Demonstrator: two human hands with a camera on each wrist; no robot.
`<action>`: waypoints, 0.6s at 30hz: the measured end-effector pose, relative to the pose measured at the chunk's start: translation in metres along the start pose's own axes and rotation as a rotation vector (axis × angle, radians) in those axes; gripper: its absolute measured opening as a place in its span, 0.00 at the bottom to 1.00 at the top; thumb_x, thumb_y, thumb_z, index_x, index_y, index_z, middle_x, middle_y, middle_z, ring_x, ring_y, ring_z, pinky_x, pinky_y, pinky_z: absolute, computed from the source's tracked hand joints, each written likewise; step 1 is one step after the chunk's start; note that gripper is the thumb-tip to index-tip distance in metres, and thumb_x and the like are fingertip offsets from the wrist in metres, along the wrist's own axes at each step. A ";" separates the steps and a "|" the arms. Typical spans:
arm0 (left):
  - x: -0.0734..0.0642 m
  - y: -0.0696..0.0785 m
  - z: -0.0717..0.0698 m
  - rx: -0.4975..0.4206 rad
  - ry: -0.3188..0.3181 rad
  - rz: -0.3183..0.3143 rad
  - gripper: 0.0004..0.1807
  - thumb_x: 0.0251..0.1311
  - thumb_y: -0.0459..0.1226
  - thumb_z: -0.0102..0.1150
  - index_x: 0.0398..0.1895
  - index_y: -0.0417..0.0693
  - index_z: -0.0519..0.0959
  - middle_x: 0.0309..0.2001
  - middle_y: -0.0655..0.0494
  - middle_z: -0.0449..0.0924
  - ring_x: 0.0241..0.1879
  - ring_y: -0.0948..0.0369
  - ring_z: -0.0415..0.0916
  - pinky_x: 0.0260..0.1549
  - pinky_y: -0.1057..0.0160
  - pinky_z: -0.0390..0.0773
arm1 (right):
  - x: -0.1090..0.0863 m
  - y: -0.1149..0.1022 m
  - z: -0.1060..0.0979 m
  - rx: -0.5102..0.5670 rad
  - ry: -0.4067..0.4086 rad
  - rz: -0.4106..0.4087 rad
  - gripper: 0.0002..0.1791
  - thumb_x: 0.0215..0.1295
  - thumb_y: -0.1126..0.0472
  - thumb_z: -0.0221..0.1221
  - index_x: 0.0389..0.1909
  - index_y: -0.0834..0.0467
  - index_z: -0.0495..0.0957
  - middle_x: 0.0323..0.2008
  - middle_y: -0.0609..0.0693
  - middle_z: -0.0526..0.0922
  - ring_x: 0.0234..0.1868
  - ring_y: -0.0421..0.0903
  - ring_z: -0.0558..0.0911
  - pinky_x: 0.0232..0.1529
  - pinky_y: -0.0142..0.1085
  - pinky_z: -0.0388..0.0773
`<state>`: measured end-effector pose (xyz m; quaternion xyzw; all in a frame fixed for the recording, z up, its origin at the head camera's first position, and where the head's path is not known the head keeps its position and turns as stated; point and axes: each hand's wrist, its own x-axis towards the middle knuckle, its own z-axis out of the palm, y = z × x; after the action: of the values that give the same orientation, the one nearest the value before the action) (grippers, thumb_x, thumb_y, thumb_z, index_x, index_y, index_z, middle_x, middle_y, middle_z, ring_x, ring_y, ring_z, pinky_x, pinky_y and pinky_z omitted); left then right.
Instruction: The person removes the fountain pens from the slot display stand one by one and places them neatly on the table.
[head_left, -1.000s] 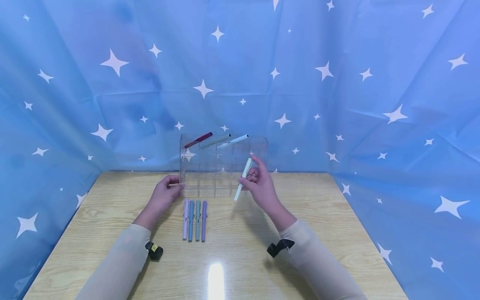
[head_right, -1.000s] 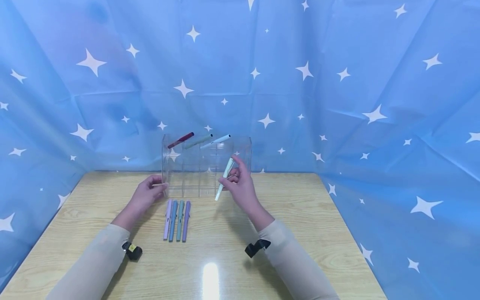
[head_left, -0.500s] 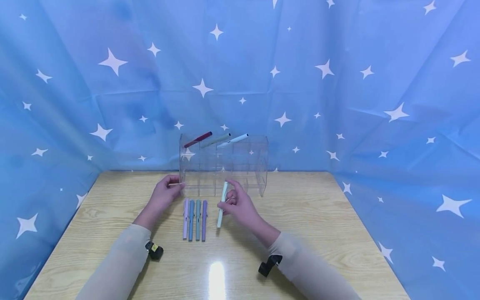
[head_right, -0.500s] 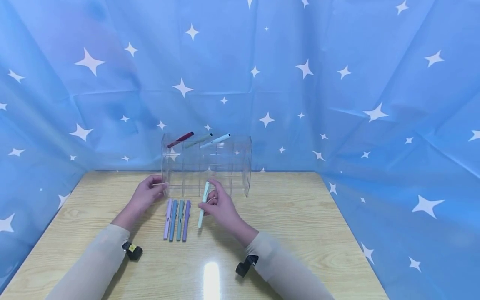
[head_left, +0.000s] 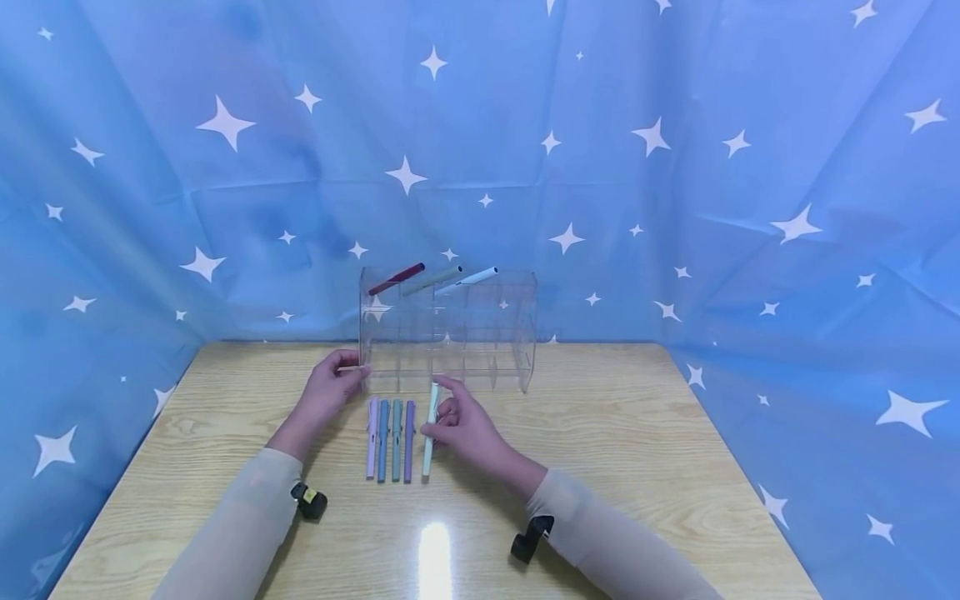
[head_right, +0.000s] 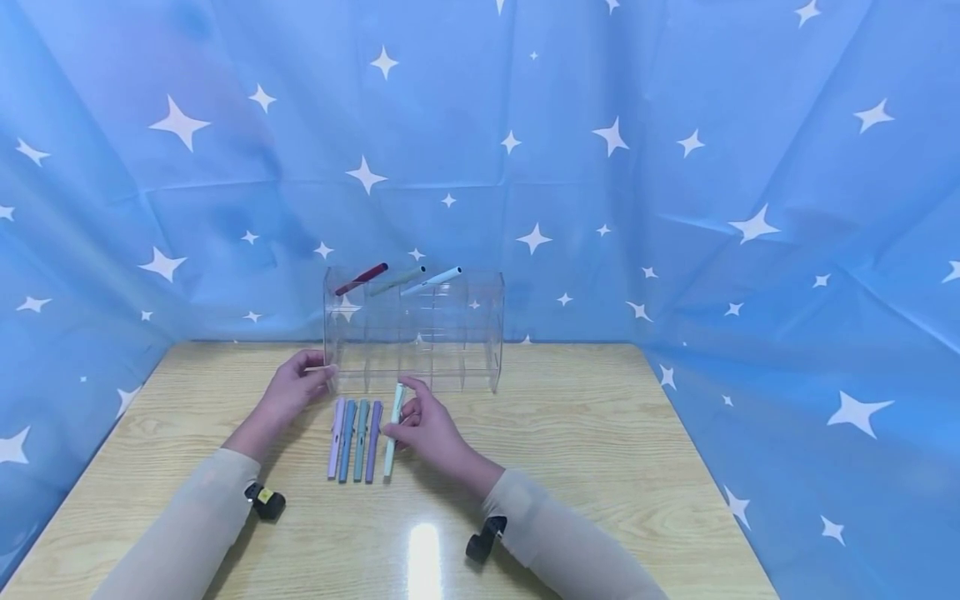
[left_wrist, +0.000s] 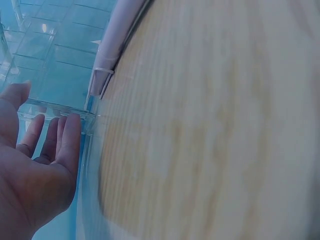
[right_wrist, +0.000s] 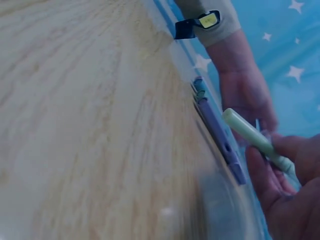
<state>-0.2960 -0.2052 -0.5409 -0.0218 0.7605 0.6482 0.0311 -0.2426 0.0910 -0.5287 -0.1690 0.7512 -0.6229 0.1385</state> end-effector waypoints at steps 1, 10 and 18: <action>0.000 0.000 0.000 0.000 0.001 -0.001 0.26 0.83 0.39 0.62 0.74 0.33 0.72 0.69 0.36 0.73 0.65 0.42 0.78 0.61 0.54 0.87 | 0.000 0.000 0.001 -0.015 -0.001 0.000 0.50 0.70 0.66 0.75 0.87 0.54 0.58 0.47 0.58 0.77 0.39 0.43 0.77 0.40 0.32 0.86; 0.001 0.000 0.001 0.004 0.007 -0.003 0.27 0.82 0.43 0.64 0.73 0.34 0.73 0.67 0.37 0.75 0.62 0.44 0.80 0.58 0.59 0.87 | 0.003 0.007 0.004 -0.039 -0.032 0.006 0.50 0.72 0.65 0.74 0.88 0.57 0.57 0.44 0.56 0.79 0.37 0.43 0.78 0.35 0.29 0.81; -0.001 0.000 0.000 0.006 0.005 -0.015 0.28 0.81 0.44 0.65 0.73 0.35 0.73 0.68 0.37 0.75 0.62 0.45 0.79 0.59 0.60 0.87 | 0.009 0.012 0.008 -0.014 -0.046 0.018 0.50 0.71 0.68 0.74 0.87 0.61 0.57 0.44 0.57 0.80 0.37 0.45 0.85 0.42 0.42 0.92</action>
<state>-0.2954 -0.2048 -0.5405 -0.0291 0.7624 0.6456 0.0342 -0.2485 0.0820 -0.5424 -0.1772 0.7536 -0.6123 0.1601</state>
